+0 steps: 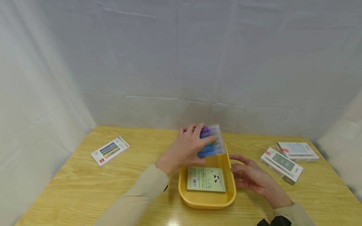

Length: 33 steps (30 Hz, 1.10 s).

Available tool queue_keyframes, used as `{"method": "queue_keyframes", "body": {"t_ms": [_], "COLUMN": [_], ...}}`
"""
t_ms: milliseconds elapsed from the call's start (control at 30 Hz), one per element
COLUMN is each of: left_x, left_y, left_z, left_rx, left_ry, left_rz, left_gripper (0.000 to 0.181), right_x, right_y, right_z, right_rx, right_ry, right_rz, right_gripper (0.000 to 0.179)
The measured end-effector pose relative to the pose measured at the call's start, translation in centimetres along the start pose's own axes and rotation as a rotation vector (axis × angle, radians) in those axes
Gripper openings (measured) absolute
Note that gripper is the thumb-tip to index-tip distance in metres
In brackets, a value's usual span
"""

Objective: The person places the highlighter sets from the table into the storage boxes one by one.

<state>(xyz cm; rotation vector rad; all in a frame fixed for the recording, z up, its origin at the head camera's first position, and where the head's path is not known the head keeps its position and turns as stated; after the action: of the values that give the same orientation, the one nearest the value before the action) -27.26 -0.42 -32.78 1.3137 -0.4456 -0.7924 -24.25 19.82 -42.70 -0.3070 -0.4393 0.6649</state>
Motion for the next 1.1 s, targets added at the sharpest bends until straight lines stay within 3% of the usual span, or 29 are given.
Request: {"method": "queue_keyframes", "body": {"t_ms": [300, 733, 1100], "left_x": [-0.7, -1.4, -1.6], "left_y": [-0.9, -2.3, -4.0], "left_z": [-0.5, -1.7, -2.0], "left_rx": [0.039, -0.013, 0.002], "left_ry": [0.018, 0.020, 0.027], "left_rz": [0.080, 0.152, 0.257], "left_gripper": [0.074, 0.075, 0.074], "right_x": [0.1, 0.0, -0.2], "right_y": [0.1, 0.1, 0.1], "right_z": [0.0, -0.1, -0.1], "right_rx": [0.040, 0.038, 0.041], "right_ry": [0.004, -0.002, -0.004], "right_rz": [-0.015, -0.018, -0.032], "right_gripper": [0.071, 0.072, 0.075]}}
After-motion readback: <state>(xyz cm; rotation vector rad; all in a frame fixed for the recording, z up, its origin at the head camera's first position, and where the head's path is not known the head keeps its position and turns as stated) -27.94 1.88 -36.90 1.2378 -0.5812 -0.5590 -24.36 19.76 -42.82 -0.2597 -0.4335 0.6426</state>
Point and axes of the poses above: each hand's wrist, its own x-axis away from the middle knuckle, its own y-axis out of the back of the hand, z = x × y, the point moved 6 cm from there along -x, towards the middle knuckle, and after that the axes turned 15 degrees about z, right-handed, at the moved point
